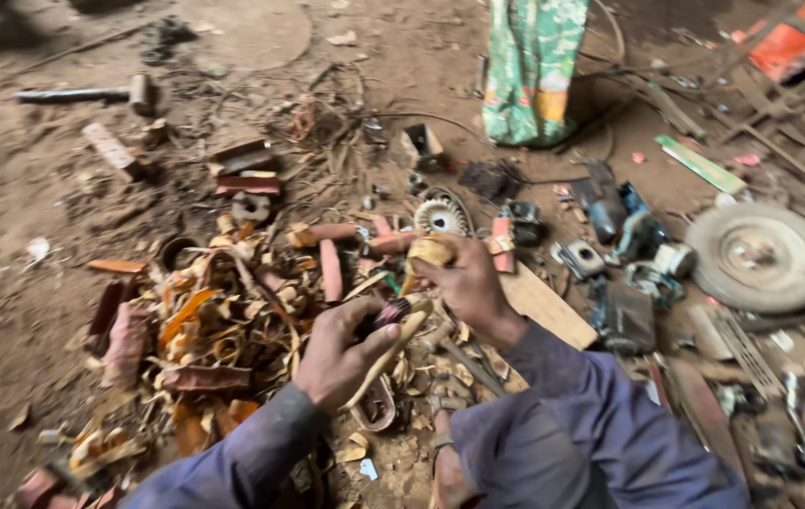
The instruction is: The person sits on the ground in a scrap yard and disassembles scrap metal hardware. They use a screwdriver to pry at U-bolt clamps, pull apart the components by hand, and use pliers to grip and work on another piece, separating the parts into the surrounding scrap pile.
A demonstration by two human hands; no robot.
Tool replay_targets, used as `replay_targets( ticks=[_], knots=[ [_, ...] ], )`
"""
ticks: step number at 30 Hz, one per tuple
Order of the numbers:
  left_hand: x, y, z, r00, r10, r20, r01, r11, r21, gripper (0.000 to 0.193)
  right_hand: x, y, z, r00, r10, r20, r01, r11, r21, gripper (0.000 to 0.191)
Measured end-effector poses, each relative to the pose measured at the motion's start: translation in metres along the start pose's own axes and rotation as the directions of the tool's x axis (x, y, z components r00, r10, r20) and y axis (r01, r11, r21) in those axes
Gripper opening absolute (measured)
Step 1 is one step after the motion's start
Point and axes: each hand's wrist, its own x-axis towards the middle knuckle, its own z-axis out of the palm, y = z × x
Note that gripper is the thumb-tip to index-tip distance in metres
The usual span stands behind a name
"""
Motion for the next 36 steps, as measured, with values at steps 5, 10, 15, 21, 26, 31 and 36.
replay_targets(
  ticks=[5,10,15,21,26,31,36],
  knots=[
    [0.003,0.01,-0.003,0.977,-0.205,0.06,0.196,0.972,0.125,0.035,0.013,0.007,0.001,0.957,0.02,0.289,-0.02,1.0,-0.001,0.024],
    [0.005,0.015,-0.001,0.995,0.085,-0.059,-0.07,0.975,0.212,0.045,0.025,0.036,-0.004,0.841,0.291,0.457,-0.41,0.894,0.184,0.03],
    [0.005,0.008,0.001,0.993,0.033,-0.115,-0.01,0.981,0.196,0.061,0.021,0.055,-0.023,0.737,-0.02,0.676,-0.078,0.99,0.114,0.045],
    [0.008,-0.01,0.006,0.976,-0.215,-0.022,0.216,0.97,0.108,0.04,-0.001,0.023,-0.004,0.844,0.252,0.473,-0.231,0.968,-0.102,0.072],
    [0.009,-0.019,0.01,0.912,-0.408,0.051,0.377,0.78,-0.499,0.022,-0.009,-0.017,0.007,0.908,0.025,0.418,0.024,0.994,-0.11,0.083],
    [0.009,-0.017,0.003,0.909,-0.415,0.033,0.337,0.686,-0.644,0.014,-0.02,-0.036,0.014,0.753,-0.479,0.45,0.622,0.741,-0.252,0.084],
    [0.005,-0.006,0.005,0.92,-0.392,0.016,0.306,0.69,-0.656,0.012,-0.033,-0.036,0.019,0.842,-0.451,0.296,0.539,0.67,-0.511,0.056]
  ],
)
